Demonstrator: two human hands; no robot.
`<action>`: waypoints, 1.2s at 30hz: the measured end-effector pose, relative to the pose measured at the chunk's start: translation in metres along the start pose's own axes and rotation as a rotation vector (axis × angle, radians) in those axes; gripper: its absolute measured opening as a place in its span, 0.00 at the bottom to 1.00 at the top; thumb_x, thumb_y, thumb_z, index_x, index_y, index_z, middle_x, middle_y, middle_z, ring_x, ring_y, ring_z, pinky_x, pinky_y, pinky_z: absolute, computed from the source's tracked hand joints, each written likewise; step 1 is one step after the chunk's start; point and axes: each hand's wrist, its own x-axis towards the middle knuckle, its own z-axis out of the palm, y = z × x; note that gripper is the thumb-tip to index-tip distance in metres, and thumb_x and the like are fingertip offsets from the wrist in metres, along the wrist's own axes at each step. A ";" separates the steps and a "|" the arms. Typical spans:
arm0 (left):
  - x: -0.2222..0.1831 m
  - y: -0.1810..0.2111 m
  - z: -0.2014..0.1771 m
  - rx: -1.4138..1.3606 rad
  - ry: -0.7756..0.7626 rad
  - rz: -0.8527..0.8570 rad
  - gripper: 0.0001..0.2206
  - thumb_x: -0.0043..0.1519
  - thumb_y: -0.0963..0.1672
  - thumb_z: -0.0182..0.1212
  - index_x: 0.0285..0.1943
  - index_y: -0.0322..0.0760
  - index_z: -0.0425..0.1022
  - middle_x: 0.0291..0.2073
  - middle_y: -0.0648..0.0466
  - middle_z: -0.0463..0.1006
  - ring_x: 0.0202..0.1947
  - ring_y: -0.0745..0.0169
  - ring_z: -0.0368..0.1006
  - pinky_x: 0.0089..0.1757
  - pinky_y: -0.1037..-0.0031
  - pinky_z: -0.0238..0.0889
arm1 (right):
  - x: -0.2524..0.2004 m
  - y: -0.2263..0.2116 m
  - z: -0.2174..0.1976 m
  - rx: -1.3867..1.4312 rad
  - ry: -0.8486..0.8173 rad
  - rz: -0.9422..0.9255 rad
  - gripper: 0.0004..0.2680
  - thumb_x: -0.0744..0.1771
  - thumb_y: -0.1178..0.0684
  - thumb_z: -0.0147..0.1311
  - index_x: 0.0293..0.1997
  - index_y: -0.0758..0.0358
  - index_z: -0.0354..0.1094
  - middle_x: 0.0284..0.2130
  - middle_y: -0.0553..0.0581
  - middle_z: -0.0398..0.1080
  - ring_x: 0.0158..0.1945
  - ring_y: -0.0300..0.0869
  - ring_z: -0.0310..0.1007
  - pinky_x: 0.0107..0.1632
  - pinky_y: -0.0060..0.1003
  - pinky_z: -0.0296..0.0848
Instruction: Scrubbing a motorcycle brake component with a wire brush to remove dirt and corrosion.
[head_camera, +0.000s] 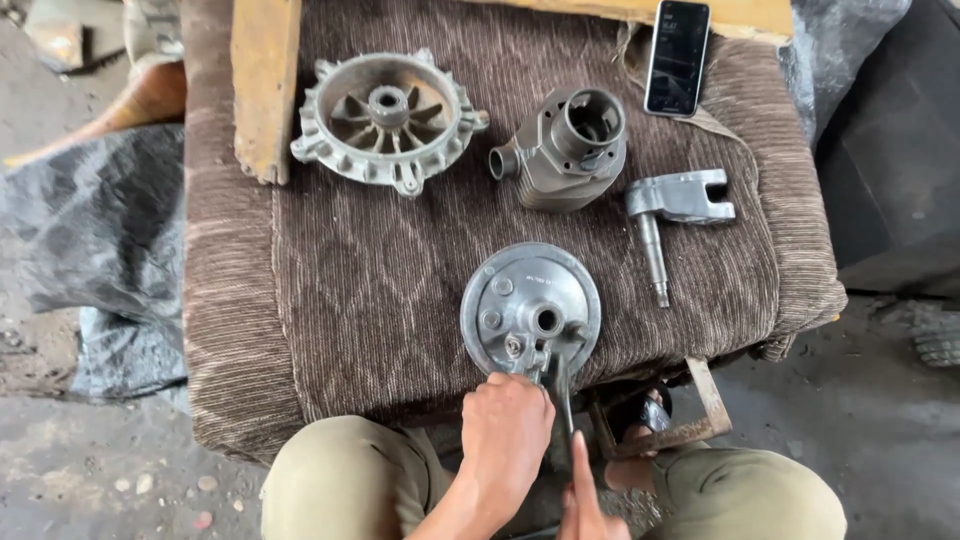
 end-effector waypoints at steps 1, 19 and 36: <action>0.000 0.001 0.000 0.019 0.007 -0.015 0.19 0.69 0.53 0.52 0.29 0.41 0.76 0.20 0.57 0.71 0.18 0.64 0.71 0.22 0.72 0.64 | -0.003 0.002 0.006 0.033 0.024 0.027 0.23 0.68 0.38 0.39 0.75 0.18 0.46 0.07 0.60 0.60 0.09 0.46 0.59 0.21 0.36 0.63; 0.001 0.000 0.002 -0.042 -0.017 0.002 0.12 0.64 0.47 0.57 0.29 0.42 0.77 0.21 0.55 0.72 0.20 0.63 0.71 0.22 0.73 0.63 | 0.035 -0.045 -0.066 0.225 -0.204 -0.155 0.27 0.70 0.47 0.36 0.81 0.39 0.31 0.13 0.61 0.72 0.15 0.51 0.74 0.31 0.44 0.72; 0.001 0.005 -0.005 0.051 -0.069 -0.019 0.07 0.58 0.41 0.61 0.26 0.43 0.73 0.19 0.58 0.70 0.17 0.68 0.67 0.21 0.77 0.58 | 0.073 -0.084 -0.086 0.223 -0.105 -0.225 0.25 0.71 0.48 0.33 0.82 0.44 0.34 0.09 0.62 0.59 0.14 0.53 0.55 0.30 0.47 0.61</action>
